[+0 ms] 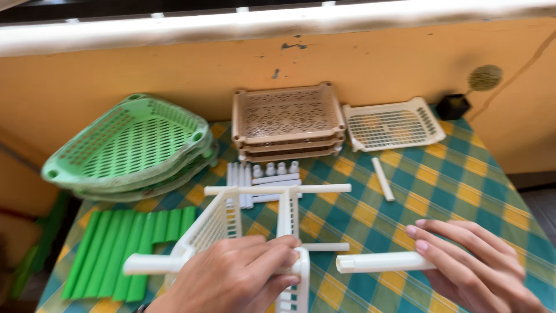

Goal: The person assembles a white plastic dish rack on a table, fitting plastic tubes into the basket frame and attaching side baskets and connectors by hand. They press tubes into joints, reposition the frame, and add small white fittings to complete the rack structure.

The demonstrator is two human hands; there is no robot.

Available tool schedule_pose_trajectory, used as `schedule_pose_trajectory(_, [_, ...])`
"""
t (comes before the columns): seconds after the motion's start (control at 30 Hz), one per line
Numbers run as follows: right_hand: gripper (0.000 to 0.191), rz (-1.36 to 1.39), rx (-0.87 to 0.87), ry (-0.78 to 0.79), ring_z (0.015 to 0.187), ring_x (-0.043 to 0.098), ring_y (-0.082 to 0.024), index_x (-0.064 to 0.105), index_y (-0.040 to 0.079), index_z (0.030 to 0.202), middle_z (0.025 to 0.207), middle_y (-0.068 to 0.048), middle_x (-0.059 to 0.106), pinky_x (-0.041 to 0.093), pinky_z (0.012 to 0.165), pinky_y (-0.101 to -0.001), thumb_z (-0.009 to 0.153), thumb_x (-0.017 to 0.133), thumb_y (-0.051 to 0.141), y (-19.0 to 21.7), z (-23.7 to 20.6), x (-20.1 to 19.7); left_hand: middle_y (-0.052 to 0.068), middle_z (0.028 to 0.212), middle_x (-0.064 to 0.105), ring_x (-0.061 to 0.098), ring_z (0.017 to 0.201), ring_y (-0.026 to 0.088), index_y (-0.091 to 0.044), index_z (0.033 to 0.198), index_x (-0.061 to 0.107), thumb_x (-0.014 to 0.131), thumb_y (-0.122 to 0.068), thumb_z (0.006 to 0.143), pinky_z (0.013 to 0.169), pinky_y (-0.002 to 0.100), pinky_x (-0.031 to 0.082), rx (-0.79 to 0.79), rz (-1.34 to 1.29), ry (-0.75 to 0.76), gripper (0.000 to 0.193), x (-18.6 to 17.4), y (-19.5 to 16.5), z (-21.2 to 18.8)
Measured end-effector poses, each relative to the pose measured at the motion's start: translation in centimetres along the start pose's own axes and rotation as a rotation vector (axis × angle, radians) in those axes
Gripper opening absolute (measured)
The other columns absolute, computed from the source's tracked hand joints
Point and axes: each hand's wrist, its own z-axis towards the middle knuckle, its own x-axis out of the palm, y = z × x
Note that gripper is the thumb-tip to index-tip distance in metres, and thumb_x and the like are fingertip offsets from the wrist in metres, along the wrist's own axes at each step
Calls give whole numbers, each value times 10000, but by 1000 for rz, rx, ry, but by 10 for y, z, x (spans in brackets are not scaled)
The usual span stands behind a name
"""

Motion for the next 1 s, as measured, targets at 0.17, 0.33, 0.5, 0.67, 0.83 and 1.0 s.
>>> schedule_pose_trajectory(0.17, [291,-95,290,-238,955,723,-320,644,2,1101,1036,-162,751,598,847,-413,851,787,46,1,1,10,104,984,789,784,821,209,37,1140,680,838,-231,870,704,321,632,168,86,-79,412,20,26,-4])
schedule_pose_trajectory(0.33, [288,-234,755,-365,854,621,-256,767,26,1073,968,-169,642,512,755,-344,799,853,40,-14,-21,31,61,909,799,794,780,145,44,1187,687,833,-301,889,697,272,631,154,118,-69,479,33,42,-13])
schedule_pose_trajectory(0.5, [271,-69,1093,-282,772,661,-171,796,36,1047,913,-103,731,500,660,-316,794,845,118,-67,-64,80,77,898,807,807,780,146,36,1161,705,834,-323,866,685,281,640,120,109,-52,483,40,51,-13])
schedule_pose_trajectory(0.67, [281,7,1328,-45,615,672,-184,813,39,989,756,-100,751,531,599,-329,785,847,229,-110,-104,134,76,974,812,805,786,133,25,1180,694,819,-326,883,714,275,646,93,36,-92,476,48,54,-16])
schedule_pose_trajectory(0.83, [299,-7,1444,82,589,692,-216,816,49,984,698,-102,740,546,596,-359,780,847,265,-125,-114,159,124,1069,804,802,771,153,-10,1126,693,834,-298,878,729,282,650,114,41,-142,405,54,57,-19])
schedule_pose_trajectory(1.0, [311,-8,1464,119,590,691,-247,816,64,1030,695,-116,738,543,597,-384,796,835,267,-124,-110,163,92,1086,795,806,799,165,-73,1097,700,802,-251,868,759,303,647,74,90,-139,307,58,58,-24])
